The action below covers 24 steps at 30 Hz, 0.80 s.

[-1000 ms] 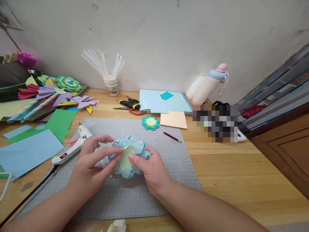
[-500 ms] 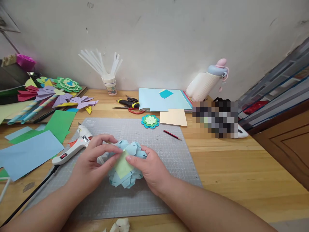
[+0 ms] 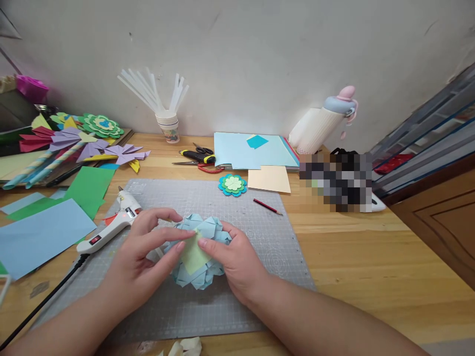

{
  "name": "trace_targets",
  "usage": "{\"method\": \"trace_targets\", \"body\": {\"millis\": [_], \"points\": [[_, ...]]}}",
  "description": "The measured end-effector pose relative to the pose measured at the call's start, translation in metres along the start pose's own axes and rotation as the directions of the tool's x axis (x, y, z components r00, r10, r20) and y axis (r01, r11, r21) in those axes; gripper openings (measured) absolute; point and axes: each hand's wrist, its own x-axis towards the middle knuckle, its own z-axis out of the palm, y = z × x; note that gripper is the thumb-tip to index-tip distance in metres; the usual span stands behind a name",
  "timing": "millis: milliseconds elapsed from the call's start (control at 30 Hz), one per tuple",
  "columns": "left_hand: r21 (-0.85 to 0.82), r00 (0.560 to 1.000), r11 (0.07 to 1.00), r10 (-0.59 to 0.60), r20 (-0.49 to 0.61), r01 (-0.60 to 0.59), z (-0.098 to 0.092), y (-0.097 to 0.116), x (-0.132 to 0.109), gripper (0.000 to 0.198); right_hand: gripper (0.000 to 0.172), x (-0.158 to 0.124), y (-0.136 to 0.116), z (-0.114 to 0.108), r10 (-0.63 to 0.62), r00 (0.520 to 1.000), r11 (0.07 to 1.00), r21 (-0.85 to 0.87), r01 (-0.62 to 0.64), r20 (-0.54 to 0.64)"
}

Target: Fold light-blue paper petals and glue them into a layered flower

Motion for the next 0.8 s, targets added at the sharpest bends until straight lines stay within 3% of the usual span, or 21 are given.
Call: {"method": "trace_targets", "body": {"millis": [200, 467, 533, 633, 733, 800], "points": [[0.068, 0.995, 0.994, 0.084, -0.047, -0.08, -0.0048, 0.0041, 0.0011, 0.023, 0.025, -0.0029, -0.0009, 0.0026, 0.005, 1.0, 1.0, 0.017, -0.005, 0.025], [0.0, 0.999, 0.999, 0.039, -0.027, -0.039, -0.0081, 0.0071, 0.0, 0.021, 0.031, -0.0003, -0.0022, 0.0012, -0.004, 1.0, 0.999, 0.033, 0.004, -0.013], [-0.094, 0.998, 0.995, -0.027, -0.056, 0.021, -0.0063, 0.0051, 0.0, 0.015, 0.031, -0.0006, -0.0012, 0.0005, -0.019, 0.999, 1.0, 0.005, 0.019, -0.034], [-0.324, 0.968, 0.925, -0.237, -0.087, 0.197, -0.0044, 0.0022, 0.0023, 0.009, 0.03, -0.0016, 0.0012, -0.0014, -0.05, 0.997, 0.998, -0.038, 0.048, -0.054], [-0.522, 0.891, 0.738, -0.442, 0.107, 0.428, -0.0048, 0.0015, 0.0062, 0.02, 0.023, -0.0024, 0.0034, -0.0045, -0.11, 0.993, 0.99, -0.096, 0.106, -0.046], [-0.54, 0.843, 0.652, -0.471, 0.261, 0.531, -0.0053, 0.0019, 0.0083, 0.025, 0.021, -0.0031, 0.004, -0.0062, -0.146, 0.989, 0.976, -0.164, 0.142, -0.014]]}}
